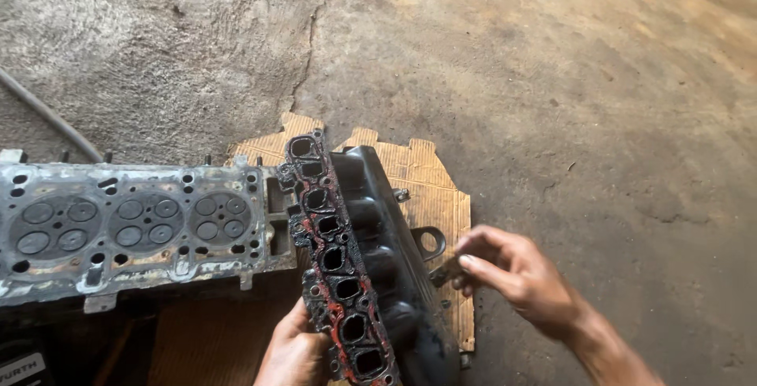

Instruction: The person cleans a black metal exhaust manifold and a large engine block using a small metal scraper. They scrape the exterior surfaces and the internal ports of the manifold to remove dark residue, then scrape the flat surface of the engine block.

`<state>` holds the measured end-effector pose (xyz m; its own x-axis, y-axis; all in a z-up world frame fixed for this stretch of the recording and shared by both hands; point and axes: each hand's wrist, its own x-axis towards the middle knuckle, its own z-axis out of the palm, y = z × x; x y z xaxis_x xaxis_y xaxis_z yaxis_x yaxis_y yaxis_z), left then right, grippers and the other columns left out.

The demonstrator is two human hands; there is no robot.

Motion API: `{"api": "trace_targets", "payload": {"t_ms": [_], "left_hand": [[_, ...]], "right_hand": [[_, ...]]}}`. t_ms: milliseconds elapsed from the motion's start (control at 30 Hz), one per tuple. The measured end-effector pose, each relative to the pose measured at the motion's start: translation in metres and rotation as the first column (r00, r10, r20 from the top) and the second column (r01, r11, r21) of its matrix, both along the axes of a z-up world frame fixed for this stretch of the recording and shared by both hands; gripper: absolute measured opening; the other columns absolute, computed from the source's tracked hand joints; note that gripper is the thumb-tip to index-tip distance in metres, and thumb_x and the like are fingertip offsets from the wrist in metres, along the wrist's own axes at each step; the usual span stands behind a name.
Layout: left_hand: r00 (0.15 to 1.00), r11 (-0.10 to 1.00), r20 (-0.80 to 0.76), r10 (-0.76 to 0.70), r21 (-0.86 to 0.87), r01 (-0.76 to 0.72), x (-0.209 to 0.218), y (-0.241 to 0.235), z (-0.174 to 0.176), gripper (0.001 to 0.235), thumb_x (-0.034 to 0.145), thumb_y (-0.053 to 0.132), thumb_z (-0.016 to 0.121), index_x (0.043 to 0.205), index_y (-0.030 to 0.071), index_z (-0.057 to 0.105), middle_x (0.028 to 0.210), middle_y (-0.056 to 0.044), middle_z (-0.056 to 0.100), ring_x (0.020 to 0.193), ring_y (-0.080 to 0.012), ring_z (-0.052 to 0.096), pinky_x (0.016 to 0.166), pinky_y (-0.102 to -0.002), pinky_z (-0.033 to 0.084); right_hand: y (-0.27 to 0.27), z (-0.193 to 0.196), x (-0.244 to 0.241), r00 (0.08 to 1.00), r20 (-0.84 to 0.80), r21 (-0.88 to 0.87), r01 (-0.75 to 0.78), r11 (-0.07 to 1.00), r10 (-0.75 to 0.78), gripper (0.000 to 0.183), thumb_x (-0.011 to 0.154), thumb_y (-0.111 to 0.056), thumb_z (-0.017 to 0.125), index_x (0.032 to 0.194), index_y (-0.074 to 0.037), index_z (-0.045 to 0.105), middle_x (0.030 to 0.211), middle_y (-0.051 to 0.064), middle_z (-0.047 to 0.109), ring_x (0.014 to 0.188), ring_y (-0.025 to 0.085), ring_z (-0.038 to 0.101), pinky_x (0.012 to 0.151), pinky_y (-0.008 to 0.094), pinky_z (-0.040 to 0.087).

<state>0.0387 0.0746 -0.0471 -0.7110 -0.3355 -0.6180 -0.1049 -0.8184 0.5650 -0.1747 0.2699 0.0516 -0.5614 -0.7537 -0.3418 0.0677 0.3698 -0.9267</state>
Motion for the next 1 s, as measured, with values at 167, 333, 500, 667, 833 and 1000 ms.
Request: {"api": "trace_targets", "payload": {"t_ms": [167, 333, 500, 667, 833, 1000], "left_hand": [[0.97, 0.94, -0.048, -0.239, -0.26, 0.219, -0.019, -0.004, 0.048, 0.052, 0.084, -0.01, 0.049, 0.131, 0.003, 0.068, 0.121, -0.012, 0.074, 0.114, -0.0223, 0.066, 0.101, -0.04, 0.051], [0.785, 0.747, -0.047, -0.617, -0.349, 0.566, -0.054, -0.044, 0.098, 0.043, 0.095, 0.009, 0.048, 0.137, 0.003, 0.059, 0.13, -0.013, 0.07, 0.119, -0.0233, 0.064, 0.107, -0.04, 0.048], [0.726, 0.638, 0.008, -0.688, -0.47, 0.61, -0.056, -0.038, 0.12, 0.054, 0.103, 0.031, 0.046, 0.134, -0.011, 0.06, 0.133, -0.024, 0.067, 0.123, -0.0299, 0.064, 0.108, -0.043, 0.048], [0.734, 0.442, 0.182, -0.654, -0.695, 0.566, -0.05, -0.027, 0.116, 0.069, 0.097, 0.044, 0.063, 0.146, -0.004, 0.056, 0.141, -0.028, 0.062, 0.129, -0.0351, 0.062, 0.111, -0.048, 0.044], [0.765, 0.411, 0.222, -0.604, -0.735, 0.539, -0.052, -0.031, 0.102, 0.076, 0.094, 0.045, 0.063, 0.148, -0.006, 0.046, 0.146, -0.027, 0.055, 0.132, -0.0342, 0.058, 0.111, -0.045, 0.041], [0.756, 0.485, 0.161, -0.635, -0.678, 0.552, -0.05, -0.026, 0.103, 0.08, 0.095, 0.043, 0.061, 0.154, -0.004, 0.035, 0.149, -0.027, 0.049, 0.128, -0.0356, 0.061, 0.105, -0.046, 0.046]], "right_hand": [[0.048, -0.022, 0.027, 0.902, 0.429, -0.196, 0.14, 0.97, -0.044, 0.017, 0.095, -0.01, 0.066, 0.108, 0.0, 0.061, 0.094, 0.018, 0.073, 0.084, 0.021, 0.067, 0.075, 0.034, 0.056], [0.024, -0.076, 0.098, 0.887, 0.423, -0.109, -0.153, 0.982, 0.185, 0.025, 0.095, -0.016, 0.063, 0.117, -0.004, 0.063, 0.112, 0.017, 0.067, 0.105, 0.026, 0.062, 0.091, 0.038, 0.051], [-0.06, -0.145, 0.189, 0.945, -0.05, 0.023, -0.321, 0.947, 0.322, 0.034, 0.096, -0.022, 0.06, 0.126, -0.008, 0.065, 0.129, 0.017, 0.062, 0.127, 0.03, 0.056, 0.108, 0.043, 0.045], [-0.088, -0.185, 0.201, 0.321, -0.896, 0.137, -0.46, 0.877, 0.308, 0.041, 0.094, -0.03, 0.059, 0.129, -0.01, 0.068, 0.138, 0.021, 0.058, 0.136, 0.038, 0.053, 0.112, 0.054, 0.041], [-0.063, -0.207, 0.192, -0.028, -0.913, 0.377, -0.436, 0.817, 0.406, 0.044, 0.087, -0.035, 0.056, 0.121, -0.011, 0.072, 0.116, 0.022, 0.065, 0.111, 0.036, 0.063, 0.084, 0.061, 0.049], [-0.034, -0.236, 0.184, -0.235, -0.918, 0.389, -0.389, 0.835, 0.319, 0.037, 0.092, -0.035, 0.058, 0.118, -0.014, 0.074, 0.097, 0.017, 0.066, 0.092, 0.028, 0.066, 0.075, 0.056, 0.049]]}}
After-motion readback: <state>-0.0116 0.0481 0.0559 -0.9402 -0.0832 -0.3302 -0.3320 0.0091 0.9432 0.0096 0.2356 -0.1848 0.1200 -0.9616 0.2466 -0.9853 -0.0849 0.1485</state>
